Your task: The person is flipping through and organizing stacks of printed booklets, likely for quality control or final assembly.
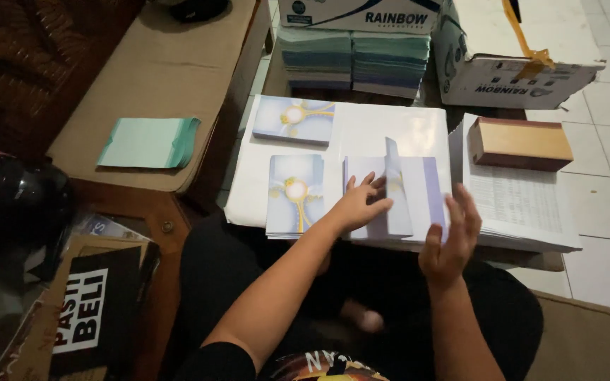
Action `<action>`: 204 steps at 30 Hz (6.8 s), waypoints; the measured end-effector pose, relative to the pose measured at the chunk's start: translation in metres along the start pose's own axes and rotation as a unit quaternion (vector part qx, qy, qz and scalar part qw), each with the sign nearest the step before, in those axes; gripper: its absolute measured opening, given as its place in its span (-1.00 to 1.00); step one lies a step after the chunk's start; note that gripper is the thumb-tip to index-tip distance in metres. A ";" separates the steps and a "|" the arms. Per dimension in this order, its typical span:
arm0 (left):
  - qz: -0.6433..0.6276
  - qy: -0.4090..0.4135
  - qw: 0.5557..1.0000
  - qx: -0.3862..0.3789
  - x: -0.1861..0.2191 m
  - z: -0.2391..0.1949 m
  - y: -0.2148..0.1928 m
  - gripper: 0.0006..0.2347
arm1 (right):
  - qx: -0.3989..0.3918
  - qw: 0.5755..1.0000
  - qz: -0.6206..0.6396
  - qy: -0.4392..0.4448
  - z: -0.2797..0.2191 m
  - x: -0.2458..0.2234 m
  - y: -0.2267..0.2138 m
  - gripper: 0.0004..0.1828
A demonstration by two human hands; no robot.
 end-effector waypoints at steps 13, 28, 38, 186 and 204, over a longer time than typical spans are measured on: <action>-0.295 -0.094 0.950 0.046 -0.075 0.025 0.012 -0.51 | -0.322 0.944 0.068 0.039 -0.056 0.037 0.090 -0.38; 0.176 0.127 0.898 0.383 0.022 -0.029 -0.046 -0.60 | -0.399 0.915 -0.046 0.047 -0.070 0.041 0.107 -0.44; 0.342 0.019 0.918 0.197 0.002 0.044 0.002 -0.53 | -0.463 0.881 -0.030 0.096 -0.073 0.044 0.110 -0.36; 0.357 0.034 0.918 0.170 -0.077 -0.120 -0.075 -0.43 | -0.394 0.886 0.053 0.238 -0.059 0.047 0.106 -0.38; 0.320 0.092 0.917 0.218 0.031 -0.032 0.021 -0.49 | -0.248 0.924 0.097 0.273 -0.078 0.070 0.096 -0.47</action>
Point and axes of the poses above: each hand's wrist, its own z-axis towards the middle knuckle, its own y-axis out of the palm, x = y × z, the point moved 9 cm from there along z, towards the middle knuckle, and after that the axes turned 12 degrees about -y, right-handed, at the moved point
